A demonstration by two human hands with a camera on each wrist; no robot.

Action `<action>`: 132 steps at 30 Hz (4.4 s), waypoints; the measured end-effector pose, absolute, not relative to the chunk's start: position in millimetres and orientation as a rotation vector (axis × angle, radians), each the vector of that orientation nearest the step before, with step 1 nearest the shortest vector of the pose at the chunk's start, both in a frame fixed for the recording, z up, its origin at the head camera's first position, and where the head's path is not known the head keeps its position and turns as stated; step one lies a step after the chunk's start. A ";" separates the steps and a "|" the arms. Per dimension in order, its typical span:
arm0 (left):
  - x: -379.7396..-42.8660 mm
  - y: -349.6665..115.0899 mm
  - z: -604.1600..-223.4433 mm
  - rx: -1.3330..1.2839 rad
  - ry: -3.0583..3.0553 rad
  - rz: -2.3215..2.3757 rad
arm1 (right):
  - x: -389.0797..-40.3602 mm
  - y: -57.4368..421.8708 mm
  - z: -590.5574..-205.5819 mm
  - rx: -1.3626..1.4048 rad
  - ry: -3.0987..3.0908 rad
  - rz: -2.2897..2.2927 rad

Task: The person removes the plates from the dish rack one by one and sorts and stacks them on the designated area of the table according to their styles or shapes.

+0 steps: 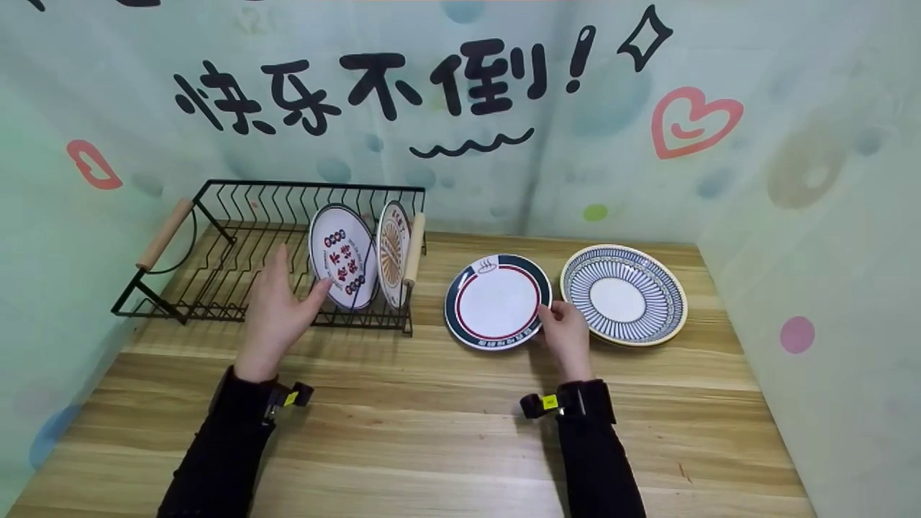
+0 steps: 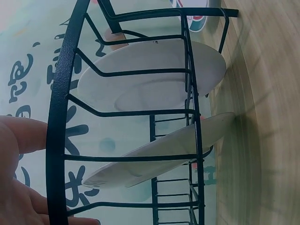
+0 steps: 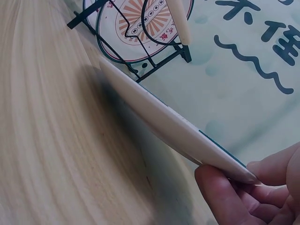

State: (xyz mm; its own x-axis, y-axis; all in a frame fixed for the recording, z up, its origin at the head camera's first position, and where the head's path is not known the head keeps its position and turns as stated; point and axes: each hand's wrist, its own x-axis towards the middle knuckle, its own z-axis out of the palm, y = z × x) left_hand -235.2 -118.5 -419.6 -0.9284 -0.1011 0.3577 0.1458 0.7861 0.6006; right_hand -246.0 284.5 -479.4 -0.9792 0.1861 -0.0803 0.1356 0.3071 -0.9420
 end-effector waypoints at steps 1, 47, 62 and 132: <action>-235.1 -118.4 -419.8 -0.034 -2.607 -0.919 | -246.1 284.7 -479.8 -0.312 -2.507 1.797; -256.8 -122.1 -394.1 -0.159 -2.766 -0.849 | -244.1 278.3 -475.8 -0.178 -2.721 1.437; -269.3 -124.9 -389.8 -0.194 -2.824 -0.869 | -241.5 280.6 -473.1 -0.122 -2.783 1.184; -286.2 -115.1 -395.4 -0.044 -2.930 -0.847 | -233.6 258.6 -455.5 0.356 -2.493 1.042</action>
State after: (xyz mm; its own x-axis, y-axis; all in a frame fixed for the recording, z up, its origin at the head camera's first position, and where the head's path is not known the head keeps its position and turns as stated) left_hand -286.2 -115.1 -395.4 -0.9954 0.0021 0.0960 0.0529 0.8458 0.5309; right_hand -233.6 258.6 -455.5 -0.8821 -0.0741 0.4652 -0.3832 0.6873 -0.6171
